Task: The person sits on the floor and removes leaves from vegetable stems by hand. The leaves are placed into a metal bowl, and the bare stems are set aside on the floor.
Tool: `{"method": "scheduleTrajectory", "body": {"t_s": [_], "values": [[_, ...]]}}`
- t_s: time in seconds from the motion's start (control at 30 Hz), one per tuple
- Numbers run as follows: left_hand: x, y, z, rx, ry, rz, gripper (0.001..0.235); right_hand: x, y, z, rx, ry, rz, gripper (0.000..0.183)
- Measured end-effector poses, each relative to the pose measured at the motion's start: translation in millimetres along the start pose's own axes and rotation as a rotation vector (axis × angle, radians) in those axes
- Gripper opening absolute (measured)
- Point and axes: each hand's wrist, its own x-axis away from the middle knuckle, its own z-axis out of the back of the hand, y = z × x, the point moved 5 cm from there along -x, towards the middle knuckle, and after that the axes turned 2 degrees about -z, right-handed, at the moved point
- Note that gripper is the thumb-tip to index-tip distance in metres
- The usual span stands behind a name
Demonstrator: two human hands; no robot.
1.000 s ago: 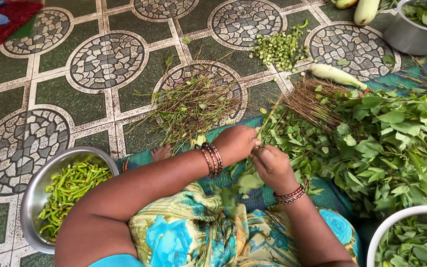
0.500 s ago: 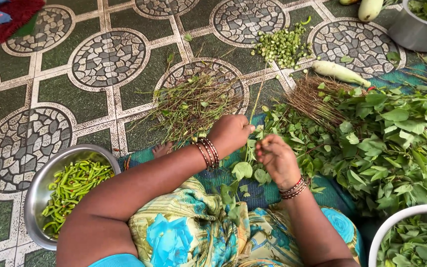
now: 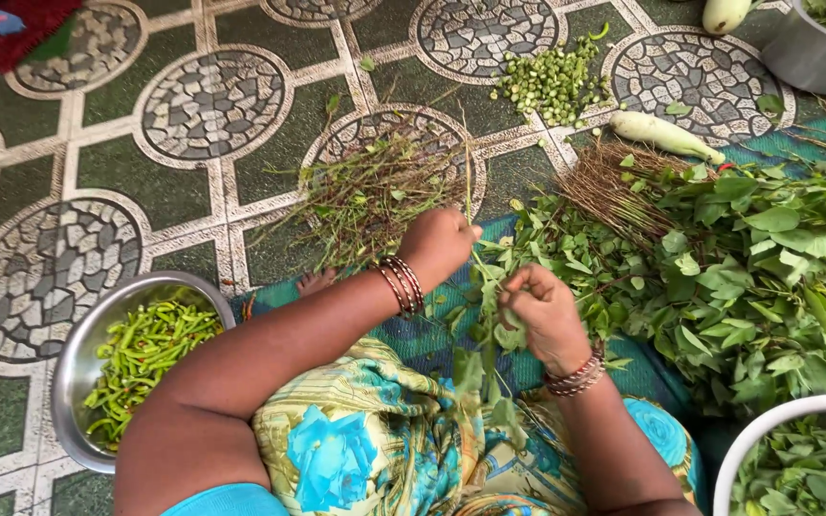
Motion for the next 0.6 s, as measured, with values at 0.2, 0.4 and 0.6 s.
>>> {"method": "scheduleTrajectory", "body": {"t_s": [0.2, 0.4, 0.6], "values": [[-14.7, -19.6, 16.6, 0.025, 0.12, 0.021, 0.031, 30.5, -57.2, 0.8, 0.041, -0.026, 0.126, 0.011], [-5.6, -22.7, -5.8, 0.596, -0.136, 0.169, 0.023, -8.1, -22.8, 19.9, -0.096, 0.207, -0.139, 0.014], [1.1, -19.0, -30.1, 0.786, -0.273, 0.187, 0.021, -7.6, 13.1, 7.5, -0.299, 0.043, -0.258, 0.013]]}}
